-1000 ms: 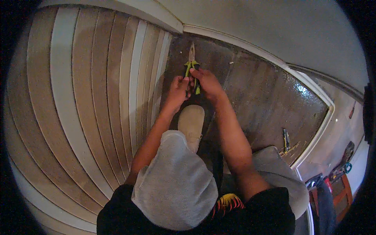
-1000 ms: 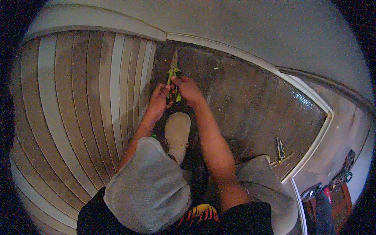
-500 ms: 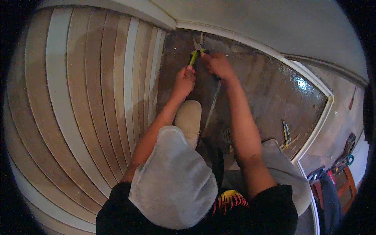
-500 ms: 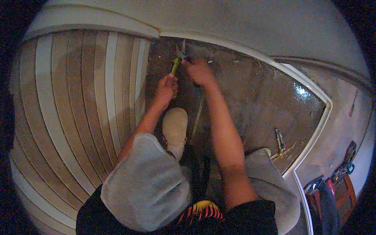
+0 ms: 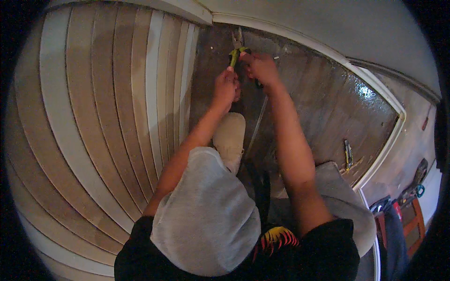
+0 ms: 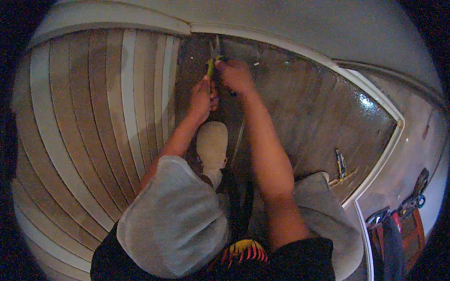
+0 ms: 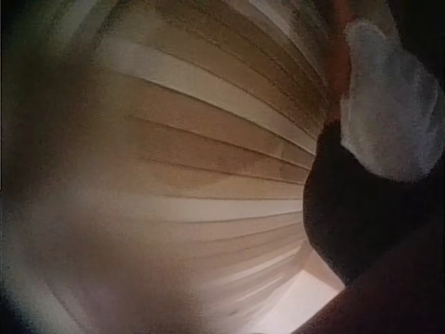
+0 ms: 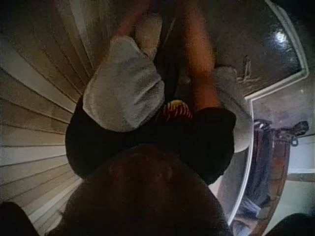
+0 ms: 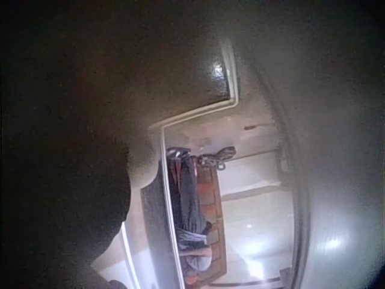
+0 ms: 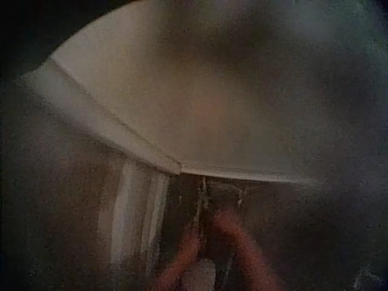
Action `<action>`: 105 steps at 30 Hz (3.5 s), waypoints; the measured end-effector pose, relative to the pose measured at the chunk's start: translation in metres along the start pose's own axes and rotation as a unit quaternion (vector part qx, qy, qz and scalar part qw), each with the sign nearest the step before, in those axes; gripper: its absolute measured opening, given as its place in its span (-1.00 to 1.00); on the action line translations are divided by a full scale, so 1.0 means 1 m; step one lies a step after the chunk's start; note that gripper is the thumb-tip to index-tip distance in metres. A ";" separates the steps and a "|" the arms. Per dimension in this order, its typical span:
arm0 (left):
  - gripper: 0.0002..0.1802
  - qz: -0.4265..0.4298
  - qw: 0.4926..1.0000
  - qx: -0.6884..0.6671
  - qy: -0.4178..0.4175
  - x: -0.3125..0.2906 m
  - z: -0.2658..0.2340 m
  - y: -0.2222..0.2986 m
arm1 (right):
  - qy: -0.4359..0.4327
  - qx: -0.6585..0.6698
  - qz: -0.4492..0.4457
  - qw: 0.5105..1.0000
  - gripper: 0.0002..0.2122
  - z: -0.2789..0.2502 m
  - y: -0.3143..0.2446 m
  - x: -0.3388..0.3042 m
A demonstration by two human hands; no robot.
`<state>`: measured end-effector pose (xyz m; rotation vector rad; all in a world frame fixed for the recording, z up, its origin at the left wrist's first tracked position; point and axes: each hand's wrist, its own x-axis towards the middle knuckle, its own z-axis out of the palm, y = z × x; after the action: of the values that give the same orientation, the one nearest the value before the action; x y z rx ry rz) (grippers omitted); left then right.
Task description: The person removes old caulk from the corner of a shower base using pliers and a utility knife. They repeatedly pull and scrape along the seam, switching between tools to clear the material.
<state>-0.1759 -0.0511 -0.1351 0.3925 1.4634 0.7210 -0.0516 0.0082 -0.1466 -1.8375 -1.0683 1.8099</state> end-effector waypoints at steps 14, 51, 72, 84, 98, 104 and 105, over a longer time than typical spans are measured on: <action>-0.58 -0.110 0.984 -0.124 -0.059 0.001 0.032 0.011 | -0.046 0.069 -0.035 0.996 -0.67 -0.009 0.021 0.032; -0.70 -0.128 0.915 -0.346 -0.167 0.007 0.002 -0.007 | -0.064 0.011 -0.037 0.997 -0.49 0.008 0.003 0.007; -0.68 -0.116 0.972 -0.088 -0.185 -0.018 0.034 0.047 | -0.118 0.086 -0.017 0.989 -0.56 -0.022 -0.025 0.019; -0.61 -0.118 0.975 -0.151 -0.111 -0.008 0.079 0.039 | -0.226 -0.034 -0.098 0.969 -0.56 -0.036 0.006 0.093; -0.62 -0.060 0.987 0.094 -0.115 -0.013 0.014 0.043 | -0.179 0.292 -0.015 0.940 -0.52 0.020 0.004 0.026; -0.46 0.004 0.928 0.365 -0.079 -0.016 -0.022 0.065 | -0.190 0.548 -0.020 0.814 -0.57 0.069 0.012 0.017; -0.44 0.012 0.929 0.363 -0.075 -0.018 -0.020 0.067 | -0.190 0.571 -0.018 0.798 -0.57 0.071 0.012 0.018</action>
<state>-0.2086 -0.0172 -0.0806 1.0088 1.5442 0.1314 -0.1180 -0.0051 -0.1767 -0.7165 0.0460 2.0904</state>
